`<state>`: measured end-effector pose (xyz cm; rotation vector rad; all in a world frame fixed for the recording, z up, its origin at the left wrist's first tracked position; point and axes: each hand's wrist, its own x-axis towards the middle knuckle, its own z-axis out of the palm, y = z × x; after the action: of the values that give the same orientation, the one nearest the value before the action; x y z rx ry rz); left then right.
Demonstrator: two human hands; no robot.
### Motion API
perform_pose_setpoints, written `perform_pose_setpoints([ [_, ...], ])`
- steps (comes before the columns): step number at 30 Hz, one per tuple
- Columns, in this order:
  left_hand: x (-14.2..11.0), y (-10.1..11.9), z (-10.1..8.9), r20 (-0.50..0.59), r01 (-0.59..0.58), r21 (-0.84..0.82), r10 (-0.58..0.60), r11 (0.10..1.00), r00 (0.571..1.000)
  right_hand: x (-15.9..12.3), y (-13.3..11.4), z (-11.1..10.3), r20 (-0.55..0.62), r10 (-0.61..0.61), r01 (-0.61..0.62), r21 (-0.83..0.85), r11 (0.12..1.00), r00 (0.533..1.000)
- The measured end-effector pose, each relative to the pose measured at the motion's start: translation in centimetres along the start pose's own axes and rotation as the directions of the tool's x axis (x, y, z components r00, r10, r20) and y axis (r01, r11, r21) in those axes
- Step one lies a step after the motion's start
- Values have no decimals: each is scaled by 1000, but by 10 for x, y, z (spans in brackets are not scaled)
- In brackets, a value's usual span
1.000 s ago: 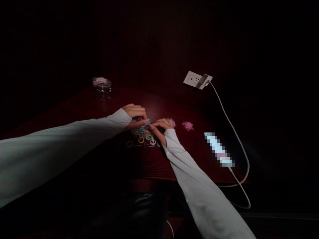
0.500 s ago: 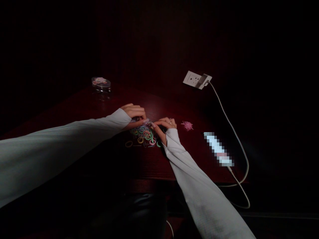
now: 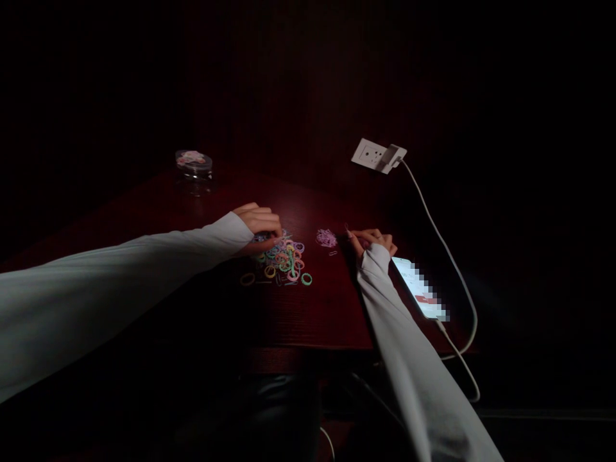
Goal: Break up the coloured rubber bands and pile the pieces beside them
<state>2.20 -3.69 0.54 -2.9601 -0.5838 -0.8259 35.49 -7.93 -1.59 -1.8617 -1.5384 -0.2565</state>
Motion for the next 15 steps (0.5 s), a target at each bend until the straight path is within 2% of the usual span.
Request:
perform_pose_setpoints([
  [6, -1, 1, 2, -3, -5, -2, 5, 1000, 1000, -7, -8, 3, 90, -111, 107, 48, 993, 990],
  [8, -1, 0, 3, -14, -14, -10, 14, 1000, 1000, -7, -7, 5, 72, -88, 83, 65, 994, 994],
  [12, -1, -3, 5, -32, -35, -23, 34, 999, 999, -3, -6, 7, -23, 55, -53, 59, 997, 998],
  [15, -1, -4, 5, -26, -33, -20, 33, 999, 999, -2, -8, 6, 18, 63, -64, 79, 995, 998],
])
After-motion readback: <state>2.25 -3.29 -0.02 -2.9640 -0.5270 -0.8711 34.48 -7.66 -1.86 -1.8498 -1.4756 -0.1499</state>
